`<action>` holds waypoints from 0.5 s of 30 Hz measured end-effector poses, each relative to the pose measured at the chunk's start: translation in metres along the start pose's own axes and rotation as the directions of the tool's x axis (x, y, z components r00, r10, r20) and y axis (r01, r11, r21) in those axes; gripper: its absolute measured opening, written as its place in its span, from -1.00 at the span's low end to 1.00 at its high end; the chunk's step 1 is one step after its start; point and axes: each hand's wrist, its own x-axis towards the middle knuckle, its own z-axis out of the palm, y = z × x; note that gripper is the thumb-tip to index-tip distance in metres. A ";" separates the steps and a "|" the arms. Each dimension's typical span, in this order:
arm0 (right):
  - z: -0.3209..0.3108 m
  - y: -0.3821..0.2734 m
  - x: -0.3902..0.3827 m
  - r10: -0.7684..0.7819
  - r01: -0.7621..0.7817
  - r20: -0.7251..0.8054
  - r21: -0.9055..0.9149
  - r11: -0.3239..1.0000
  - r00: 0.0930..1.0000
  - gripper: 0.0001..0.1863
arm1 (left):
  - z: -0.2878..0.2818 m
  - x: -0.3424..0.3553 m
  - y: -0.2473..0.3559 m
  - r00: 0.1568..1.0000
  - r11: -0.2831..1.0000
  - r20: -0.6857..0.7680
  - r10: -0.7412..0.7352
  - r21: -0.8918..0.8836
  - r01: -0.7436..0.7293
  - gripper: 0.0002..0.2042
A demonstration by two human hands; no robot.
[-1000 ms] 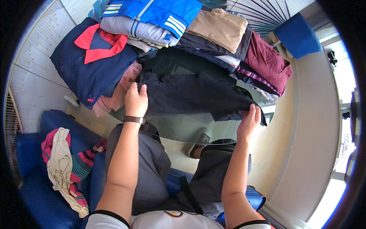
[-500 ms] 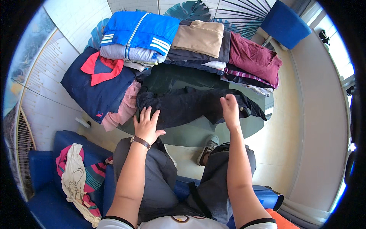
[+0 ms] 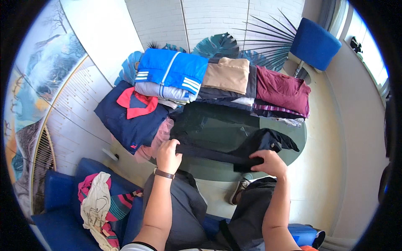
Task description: The person folds several garments on a glass table, including a dark blue jacket and a black shirt. They smooth, fold, and stack the items one by one, then place the folded pieces into a blue bag.
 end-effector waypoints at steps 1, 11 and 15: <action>0.002 0.003 -0.003 0.063 -0.062 0.008 -0.061 0.996 0.998 -0.58 | -0.004 0.005 0.004 1.000 1.000 -0.020 0.017 0.021 -0.016 -0.64; -0.056 -0.031 0.011 -0.195 -0.035 -0.942 -0.212 0.977 0.272 -0.50 | -0.015 0.063 0.051 0.869 0.948 -0.437 0.231 -0.099 -0.301 -0.45; -0.038 -0.007 0.003 -0.360 0.013 -0.891 -0.370 0.929 0.276 -0.45 | -0.010 0.057 0.042 0.908 0.951 -0.316 0.274 -0.052 -0.305 -0.45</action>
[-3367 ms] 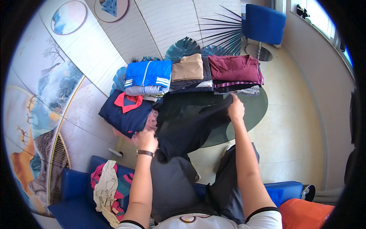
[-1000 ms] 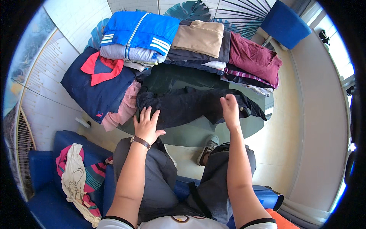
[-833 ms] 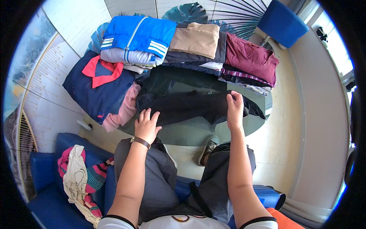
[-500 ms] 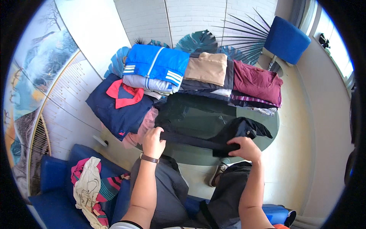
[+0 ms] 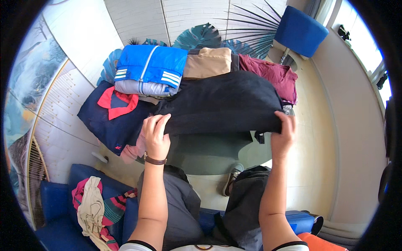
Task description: The person folds several garments on a glass table, including a dark blue jacket and a black shirt. They smooth, fold, and stack the items one by one, then place the folded pieces into a blue bag.
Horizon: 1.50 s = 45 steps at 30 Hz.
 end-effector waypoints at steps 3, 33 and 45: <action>0.013 0.014 -0.050 0.054 -0.045 0.326 -0.035 0.998 0.944 -0.59 | 0.004 -0.027 -0.017 0.949 0.990 0.314 -0.020 0.136 -0.024 -0.63; 0.090 0.100 -0.084 0.809 -0.914 0.557 0.400 -0.061 0.190 -0.82 | 0.129 -0.091 0.110 0.715 0.981 0.672 0.191 -0.106 -0.162 -0.80; 0.051 0.100 -0.055 0.566 -0.532 0.823 0.463 -0.709 -0.038 -0.80 | 0.106 -0.084 0.110 0.769 0.998 0.636 0.066 -0.049 -0.045 -0.76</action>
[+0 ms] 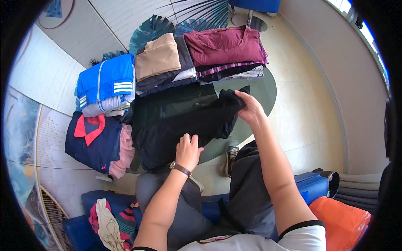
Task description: The person folds several garments on a glass table, including a dark blue jacket and a black shirt. They smooth, fold, and stack the items one by one, then place the folded pieces into a blue bag.
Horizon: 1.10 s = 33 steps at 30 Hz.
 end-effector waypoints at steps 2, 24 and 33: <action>-0.008 0.007 0.005 -0.007 0.004 -0.046 -0.061 0.998 0.999 -0.79 | 0.010 -0.002 -0.011 0.995 0.999 0.105 0.001 0.034 -0.005 -0.78; -0.051 0.064 -0.008 -0.440 0.248 0.197 -0.967 0.060 0.876 -0.65 | 0.000 -0.029 -0.004 0.984 0.988 0.150 0.092 0.110 -0.109 -0.84; -0.012 0.064 -0.005 -0.117 0.069 -0.039 -0.610 0.789 0.992 -0.58 | -0.012 -0.022 -0.016 0.997 0.935 -0.027 -0.067 -0.351 0.054 -0.87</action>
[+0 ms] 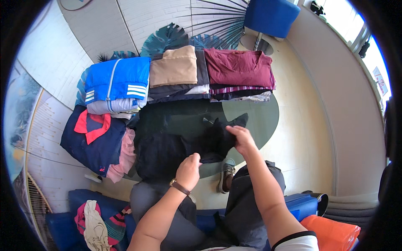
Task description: The person folds several garments on a glass table, including a dark blue jacket and a black shirt. They smooth, fold, and stack the items one by one, then place the folded pieces into a blue bag.
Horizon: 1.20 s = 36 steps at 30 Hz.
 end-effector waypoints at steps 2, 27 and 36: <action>-0.009 -0.022 -0.008 -0.112 0.103 0.023 0.242 0.965 0.993 -0.76 | -0.018 0.006 0.004 0.984 0.993 -0.151 -0.096 -0.089 0.083 -0.85; -0.041 -0.078 -0.017 -0.449 0.577 -0.464 0.180 0.796 0.764 -0.80 | -0.092 0.026 -0.026 0.888 0.978 -0.449 -0.098 0.120 0.169 -0.64; -0.095 -0.082 0.011 -0.774 0.512 -0.524 -0.584 0.630 0.354 -0.78 | -0.055 0.015 0.016 0.998 0.998 0.054 0.046 0.048 -0.048 -0.62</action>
